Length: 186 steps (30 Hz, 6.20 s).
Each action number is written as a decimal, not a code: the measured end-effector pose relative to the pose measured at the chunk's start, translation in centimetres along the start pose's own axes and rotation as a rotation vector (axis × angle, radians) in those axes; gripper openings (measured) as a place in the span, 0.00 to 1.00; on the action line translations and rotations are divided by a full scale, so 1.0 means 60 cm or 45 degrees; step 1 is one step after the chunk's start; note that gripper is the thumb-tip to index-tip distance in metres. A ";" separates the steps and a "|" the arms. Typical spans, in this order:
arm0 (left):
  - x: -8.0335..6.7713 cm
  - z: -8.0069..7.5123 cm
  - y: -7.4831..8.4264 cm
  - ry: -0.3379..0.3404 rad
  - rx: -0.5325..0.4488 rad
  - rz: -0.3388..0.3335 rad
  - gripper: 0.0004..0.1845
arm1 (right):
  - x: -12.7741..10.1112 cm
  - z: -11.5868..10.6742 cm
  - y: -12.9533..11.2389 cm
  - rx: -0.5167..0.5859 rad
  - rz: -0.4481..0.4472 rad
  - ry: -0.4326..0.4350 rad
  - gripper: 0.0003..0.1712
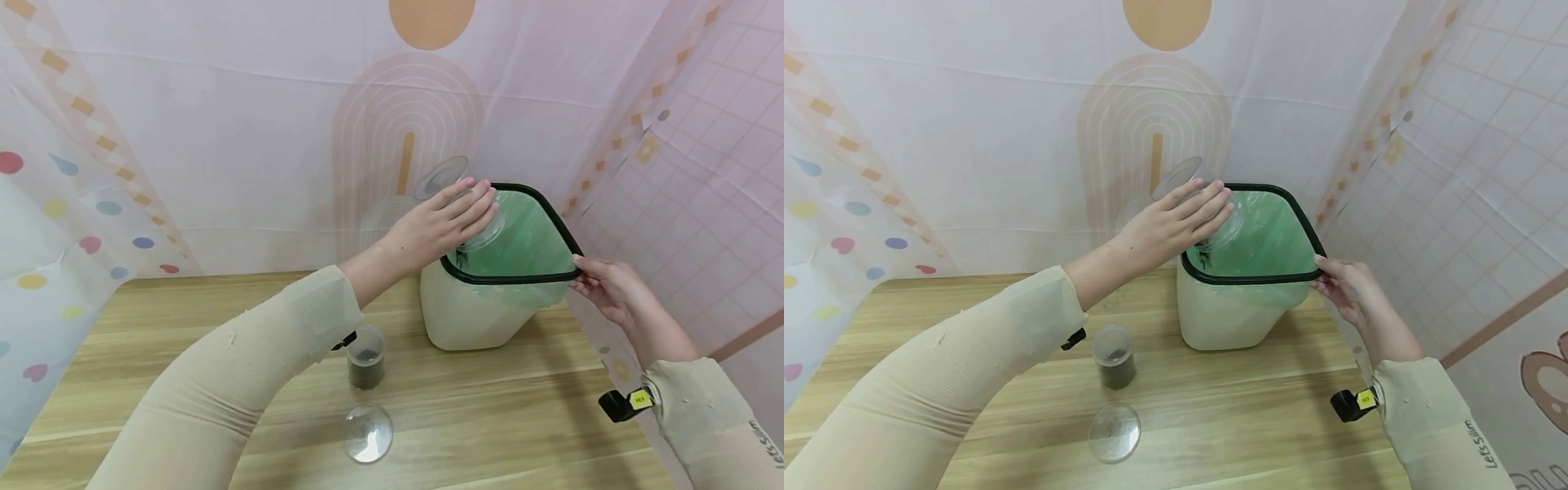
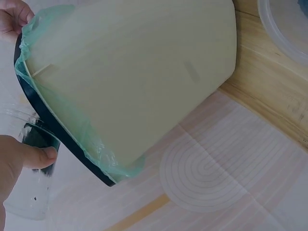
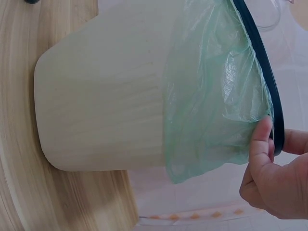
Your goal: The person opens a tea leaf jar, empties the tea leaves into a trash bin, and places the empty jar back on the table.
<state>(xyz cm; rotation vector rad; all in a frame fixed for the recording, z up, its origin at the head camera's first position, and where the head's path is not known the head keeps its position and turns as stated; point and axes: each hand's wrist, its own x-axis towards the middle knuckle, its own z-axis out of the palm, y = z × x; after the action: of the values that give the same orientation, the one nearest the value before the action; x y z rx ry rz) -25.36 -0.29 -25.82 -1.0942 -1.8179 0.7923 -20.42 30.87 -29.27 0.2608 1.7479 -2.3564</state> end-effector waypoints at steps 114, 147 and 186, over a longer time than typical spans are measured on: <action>0.014 0.007 0.014 0.108 0.221 0.259 0.38 | -0.011 0.035 0.002 0.009 -0.016 0.003 0.10; -0.012 0.024 0.005 0.252 -0.349 -0.239 0.33 | 0.001 0.034 0.007 0.015 0.006 0.005 0.10; -0.052 0.042 0.002 0.498 -0.991 -0.875 0.52 | 0.010 0.026 0.007 0.008 0.002 0.008 0.13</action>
<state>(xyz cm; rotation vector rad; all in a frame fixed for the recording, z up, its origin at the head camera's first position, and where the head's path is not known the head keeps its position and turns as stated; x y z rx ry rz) -26.76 -3.28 -28.09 -0.8718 -1.9858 -0.5449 -20.96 29.25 -29.36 0.2702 1.7425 -2.3630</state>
